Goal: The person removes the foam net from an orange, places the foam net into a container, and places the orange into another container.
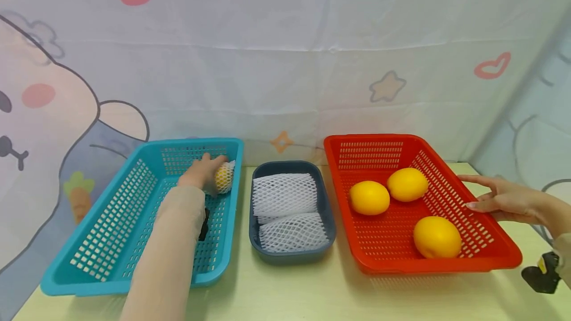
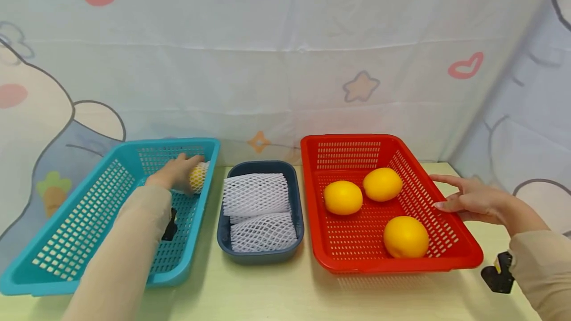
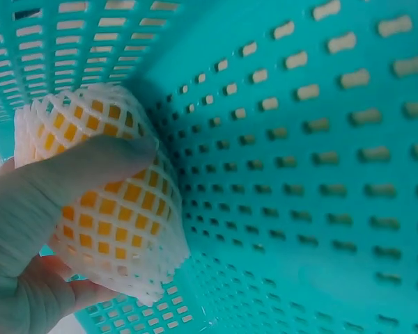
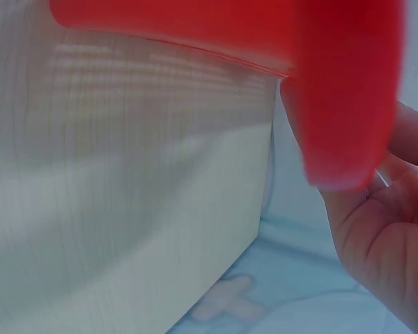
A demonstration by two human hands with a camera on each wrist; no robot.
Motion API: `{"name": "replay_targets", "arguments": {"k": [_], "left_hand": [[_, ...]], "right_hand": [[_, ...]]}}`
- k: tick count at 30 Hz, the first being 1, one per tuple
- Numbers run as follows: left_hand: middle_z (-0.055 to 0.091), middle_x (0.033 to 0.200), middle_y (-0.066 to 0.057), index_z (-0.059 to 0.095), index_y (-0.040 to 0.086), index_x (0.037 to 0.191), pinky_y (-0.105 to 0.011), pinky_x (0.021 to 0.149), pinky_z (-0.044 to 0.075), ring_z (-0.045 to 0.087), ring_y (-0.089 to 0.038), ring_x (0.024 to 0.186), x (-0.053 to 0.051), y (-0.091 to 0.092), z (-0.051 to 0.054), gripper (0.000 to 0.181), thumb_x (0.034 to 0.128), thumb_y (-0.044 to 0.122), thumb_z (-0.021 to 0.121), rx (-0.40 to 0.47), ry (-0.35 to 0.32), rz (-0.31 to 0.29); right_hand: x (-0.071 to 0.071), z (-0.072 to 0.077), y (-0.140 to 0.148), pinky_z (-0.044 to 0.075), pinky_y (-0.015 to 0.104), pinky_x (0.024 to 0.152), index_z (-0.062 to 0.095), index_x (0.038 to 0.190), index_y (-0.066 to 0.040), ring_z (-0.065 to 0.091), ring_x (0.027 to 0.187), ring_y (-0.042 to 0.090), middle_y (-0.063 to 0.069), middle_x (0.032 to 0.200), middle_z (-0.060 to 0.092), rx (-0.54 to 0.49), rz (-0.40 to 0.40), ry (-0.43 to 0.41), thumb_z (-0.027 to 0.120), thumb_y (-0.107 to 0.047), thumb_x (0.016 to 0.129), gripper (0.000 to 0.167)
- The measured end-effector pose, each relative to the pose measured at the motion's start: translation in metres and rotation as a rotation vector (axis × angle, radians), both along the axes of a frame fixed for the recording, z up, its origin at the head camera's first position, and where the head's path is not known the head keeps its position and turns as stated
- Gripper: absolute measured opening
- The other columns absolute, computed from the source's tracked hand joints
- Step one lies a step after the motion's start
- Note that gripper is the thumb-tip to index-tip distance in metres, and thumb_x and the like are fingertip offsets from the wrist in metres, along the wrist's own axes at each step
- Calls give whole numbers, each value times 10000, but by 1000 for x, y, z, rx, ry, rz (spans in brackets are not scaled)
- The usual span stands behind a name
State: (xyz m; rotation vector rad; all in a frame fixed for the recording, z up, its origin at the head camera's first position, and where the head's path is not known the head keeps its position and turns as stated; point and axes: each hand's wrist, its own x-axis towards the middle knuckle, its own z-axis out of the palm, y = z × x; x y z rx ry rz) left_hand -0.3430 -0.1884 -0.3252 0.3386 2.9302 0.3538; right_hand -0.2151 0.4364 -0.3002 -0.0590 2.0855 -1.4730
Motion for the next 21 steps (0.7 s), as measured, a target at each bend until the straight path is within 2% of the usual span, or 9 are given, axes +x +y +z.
{"name": "replay_targets", "arguments": {"k": [3, 5, 8, 11, 13, 16, 21], "left_hand": [[174, 1439, -303, 258, 188, 1467, -633, 767, 421, 236, -577, 1238, 3, 0, 4, 974, 673, -14, 786, -21, -16, 5], [168, 1445, -304, 251, 177, 1472, -638, 784, 411, 219, -577, 1248, 4, 1, 5, 966, 683, -8, 778, -31, -22, 9], [234, 1409, -304, 270, 163, 1465, -606, 768, 428, 295, -556, 1206, 6, 1, 6, 958, 673, 2, 784, -41, -14, 2], [309, 1341, -303, 310, 158, 1444, -567, 723, 444, 382, -522, 1122, 7, 0, 8, 934, 656, 13, 792, -51, -5, -3], [341, 1302, -298, 335, 152, 1428, -549, 697, 448, 419, -502, 1072, 9, -1, 10, 913, 651, 15, 793, -55, -2, -2], [373, 1264, -284, 372, 155, 1406, -532, 679, 444, 443, -474, 1029, 12, -2, 14, 875, 649, 19, 791, -66, 4, 2], [405, 1233, -274, 388, 152, 1392, -537, 694, 437, 449, -455, 996, 17, 0, 22, 841, 656, 58, 784, -83, 27, -5]], "right_hand": [[0, 0, -2, 496, 457, 821, -2, 1492, -139, 610, 957, 295, 94, 1096, 588, 19, -8, -2, 500, -78, 951, 741], [0, 1, -2, 496, 460, 820, 0, 1491, -140, 612, 953, 297, 91, 1092, 590, 27, -15, -2, 505, -83, 948, 744], [1, 0, -2, 497, 466, 813, -19, 1488, -133, 615, 942, 306, 93, 1084, 594, 27, -13, 1, 504, -79, 948, 754], [1, -1, -1, 493, 472, 816, 23, 1497, -195, 618, 941, 314, 90, 1082, 596, 25, -20, 0, 505, -78, 947, 742], [1, -1, -1, 492, 473, 817, -27, 1494, -160, 617, 942, 318, 88, 1084, 595, 29, -17, 3, 511, -81, 944, 774], [0, -2, -1, 494, 473, 814, -66, 1484, -126, 617, 941, 322, 90, 1083, 596, 35, -13, 9, 512, -80, 943, 792], [1, -3, -1, 492, 476, 815, -66, 1492, -162, 617, 931, 322, 79, 1073, 597, 40, -29, 12, 515, -80, 941, 805]]}}
